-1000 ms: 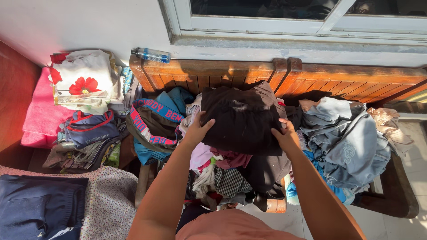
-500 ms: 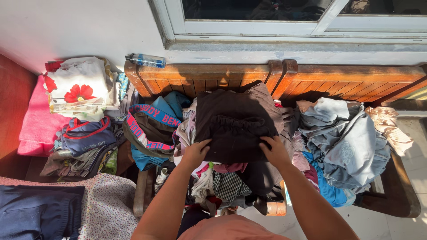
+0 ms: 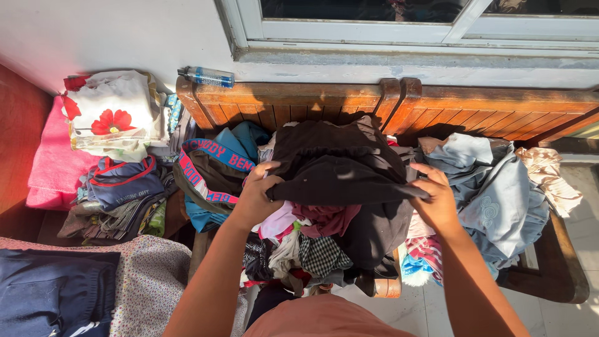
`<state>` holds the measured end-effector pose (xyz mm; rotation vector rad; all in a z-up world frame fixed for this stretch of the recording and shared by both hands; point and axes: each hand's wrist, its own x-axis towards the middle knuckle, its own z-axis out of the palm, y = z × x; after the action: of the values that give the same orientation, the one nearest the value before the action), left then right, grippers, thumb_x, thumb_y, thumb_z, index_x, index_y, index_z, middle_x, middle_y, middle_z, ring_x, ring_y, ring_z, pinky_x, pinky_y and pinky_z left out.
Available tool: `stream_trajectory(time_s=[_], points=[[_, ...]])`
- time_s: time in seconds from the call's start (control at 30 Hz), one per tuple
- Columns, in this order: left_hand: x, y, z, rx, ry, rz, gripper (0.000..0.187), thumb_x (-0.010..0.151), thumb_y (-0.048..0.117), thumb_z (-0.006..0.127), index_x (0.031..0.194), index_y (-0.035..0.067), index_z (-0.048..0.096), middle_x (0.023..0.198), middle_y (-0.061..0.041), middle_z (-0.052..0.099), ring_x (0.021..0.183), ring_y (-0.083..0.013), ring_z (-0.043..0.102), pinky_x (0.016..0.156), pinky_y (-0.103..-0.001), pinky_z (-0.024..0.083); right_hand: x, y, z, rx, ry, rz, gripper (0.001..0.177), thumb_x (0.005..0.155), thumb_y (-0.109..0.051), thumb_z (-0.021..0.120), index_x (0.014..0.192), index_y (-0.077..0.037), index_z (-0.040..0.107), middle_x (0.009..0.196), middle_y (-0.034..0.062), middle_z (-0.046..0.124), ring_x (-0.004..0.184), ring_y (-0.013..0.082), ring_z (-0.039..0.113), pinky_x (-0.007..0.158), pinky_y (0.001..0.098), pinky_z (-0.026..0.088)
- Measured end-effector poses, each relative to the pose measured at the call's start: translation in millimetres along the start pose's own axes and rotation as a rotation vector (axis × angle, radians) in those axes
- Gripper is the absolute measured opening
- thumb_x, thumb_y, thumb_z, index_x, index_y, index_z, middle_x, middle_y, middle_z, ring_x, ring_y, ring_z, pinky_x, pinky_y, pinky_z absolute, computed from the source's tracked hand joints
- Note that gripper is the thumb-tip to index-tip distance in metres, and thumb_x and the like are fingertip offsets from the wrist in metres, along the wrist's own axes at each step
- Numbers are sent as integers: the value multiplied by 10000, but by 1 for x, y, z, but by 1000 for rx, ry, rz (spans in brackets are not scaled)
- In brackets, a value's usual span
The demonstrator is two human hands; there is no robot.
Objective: The person folds a maroon t-shirt, a white t-shirt, a pair of black shorts, a pair of underwear, a white cloth, and a black bandana by hand on a wooden bench.
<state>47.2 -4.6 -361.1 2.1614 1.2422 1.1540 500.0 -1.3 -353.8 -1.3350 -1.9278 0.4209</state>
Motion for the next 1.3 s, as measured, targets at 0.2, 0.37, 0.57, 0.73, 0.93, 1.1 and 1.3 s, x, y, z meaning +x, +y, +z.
stream_trajectory(time_s=[0.2, 0.37, 0.57, 0.73, 0.93, 1.1, 1.3], points=[[-13, 5, -11, -704, -294, -586, 419, 789, 89, 812, 1166, 1, 652, 1339, -124, 654, 1178, -213, 637, 1002, -359, 504, -41, 44, 7, 1058, -9, 443, 245, 903, -43, 567, 1092, 15, 712, 1128, 133, 742, 1193, 230, 643, 1068, 347, 462], [-15, -40, 53, -556, 1, -972, 438, 873, 237, 761, 1225, 13, 628, 1097, -129, 730, 1000, -232, 692, 884, -356, 548, -20, 76, 79, 648, 109, 781, 239, 1003, -126, 586, 1209, -37, 668, 1075, 59, 690, 977, 114, 610, 912, 253, 461], [13, -89, 124, -52, 391, -959, 433, 956, 318, 688, 1278, 41, 607, 1113, -218, 724, 1056, -366, 687, 932, -411, 511, 44, 41, 110, -210, 212, 638, 421, 1001, -252, 650, 1354, -29, 590, 1329, 250, 598, 1223, 427, 546, 1026, 476, 422], [22, -53, 135, 121, 441, -820, 478, 989, 245, 598, 1420, 59, 511, 1452, -241, 528, 1287, -418, 531, 1056, -515, 397, 13, -35, 158, -464, -77, 58, 520, 995, -394, 554, 1480, -212, 520, 1614, 150, 390, 1511, 406, 315, 1152, 725, 176], [11, 15, 158, 425, -2, -195, 547, 973, 342, 603, 1484, 169, 511, 1611, -84, 414, 1526, -330, 307, 1198, -660, 200, 10, -10, 191, -484, -172, 92, 585, 1003, -408, 524, 1553, -226, 443, 1655, 113, 351, 1542, 378, 267, 1146, 753, 152], [-4, -27, 157, 518, -108, -264, 653, 921, 432, 645, 1517, 210, 497, 1615, -11, 404, 1520, -306, 309, 1175, -683, 193, 9, 25, 187, -520, -202, 77, 594, 990, -470, 525, 1538, -259, 439, 1644, 117, 335, 1520, 366, 281, 1146, 752, 169], [-12, -51, 143, 439, -120, -478, 660, 884, 426, 699, 1496, 311, 481, 1627, -101, 305, 1490, -356, 287, 1116, -658, 256, -3, 71, 159, -358, -129, 262, 773, 916, -514, 637, 1547, -132, 408, 1615, 223, 323, 1448, 432, 366, 1117, 600, 345]])
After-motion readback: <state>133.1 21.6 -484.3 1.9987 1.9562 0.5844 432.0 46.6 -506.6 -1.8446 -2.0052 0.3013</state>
